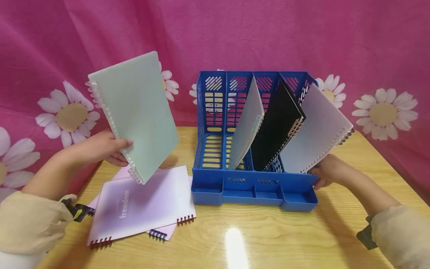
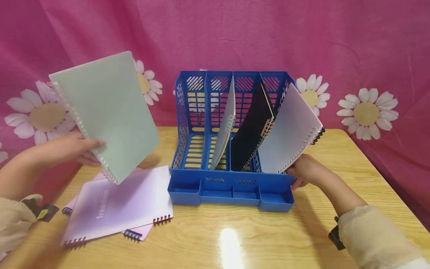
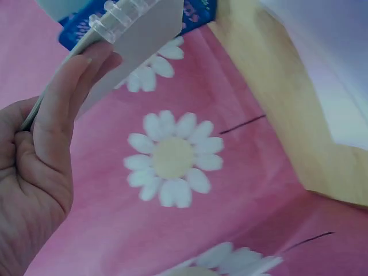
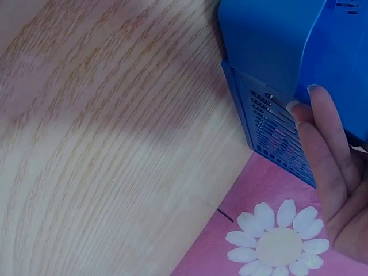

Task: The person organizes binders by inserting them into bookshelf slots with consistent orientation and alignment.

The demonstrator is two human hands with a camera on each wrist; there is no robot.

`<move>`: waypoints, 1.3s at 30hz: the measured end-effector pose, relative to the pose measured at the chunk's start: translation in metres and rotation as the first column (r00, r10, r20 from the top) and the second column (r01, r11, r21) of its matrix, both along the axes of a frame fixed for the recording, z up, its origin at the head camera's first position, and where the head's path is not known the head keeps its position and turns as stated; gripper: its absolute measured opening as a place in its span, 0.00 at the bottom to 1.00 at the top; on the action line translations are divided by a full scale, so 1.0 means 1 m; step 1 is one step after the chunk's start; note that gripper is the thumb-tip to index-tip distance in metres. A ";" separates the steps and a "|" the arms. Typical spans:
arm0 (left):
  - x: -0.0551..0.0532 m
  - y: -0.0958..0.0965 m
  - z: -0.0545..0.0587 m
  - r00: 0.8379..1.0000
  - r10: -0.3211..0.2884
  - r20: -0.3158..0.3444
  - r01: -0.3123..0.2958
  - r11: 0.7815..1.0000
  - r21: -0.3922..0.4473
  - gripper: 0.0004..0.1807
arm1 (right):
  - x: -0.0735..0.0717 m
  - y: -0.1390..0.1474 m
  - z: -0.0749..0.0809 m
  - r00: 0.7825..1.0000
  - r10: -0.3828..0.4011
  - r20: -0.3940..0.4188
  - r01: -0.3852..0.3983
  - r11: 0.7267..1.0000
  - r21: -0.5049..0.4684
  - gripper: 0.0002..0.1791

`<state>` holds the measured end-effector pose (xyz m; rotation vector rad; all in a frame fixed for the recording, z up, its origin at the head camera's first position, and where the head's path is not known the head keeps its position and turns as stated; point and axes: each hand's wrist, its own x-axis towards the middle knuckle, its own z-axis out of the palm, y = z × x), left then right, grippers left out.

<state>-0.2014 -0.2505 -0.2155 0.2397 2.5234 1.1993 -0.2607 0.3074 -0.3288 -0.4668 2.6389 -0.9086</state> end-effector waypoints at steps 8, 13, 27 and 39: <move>0.013 0.018 0.020 0.998 0.018 -0.055 -0.018 1.000 -0.009 0.26 | -0.001 0.002 0.005 1.000 0.010 -0.006 -0.010 1.000 0.014 0.20; 0.012 0.040 0.029 0.997 -0.060 -0.054 0.058 0.998 -0.031 0.26 | 0.000 0.004 0.005 1.000 0.007 -0.005 -0.007 1.000 0.006 0.22; -0.004 0.121 0.041 0.994 -0.084 -0.068 0.080 0.995 -0.051 0.25 | -0.002 0.002 0.001 0.999 -0.024 0.027 0.023 0.999 0.034 0.22; -0.046 0.175 0.019 0.994 -0.013 -0.106 0.003 0.995 -0.096 0.19 | -0.002 -0.001 0.001 1.000 0.005 0.001 -0.005 0.999 0.033 0.20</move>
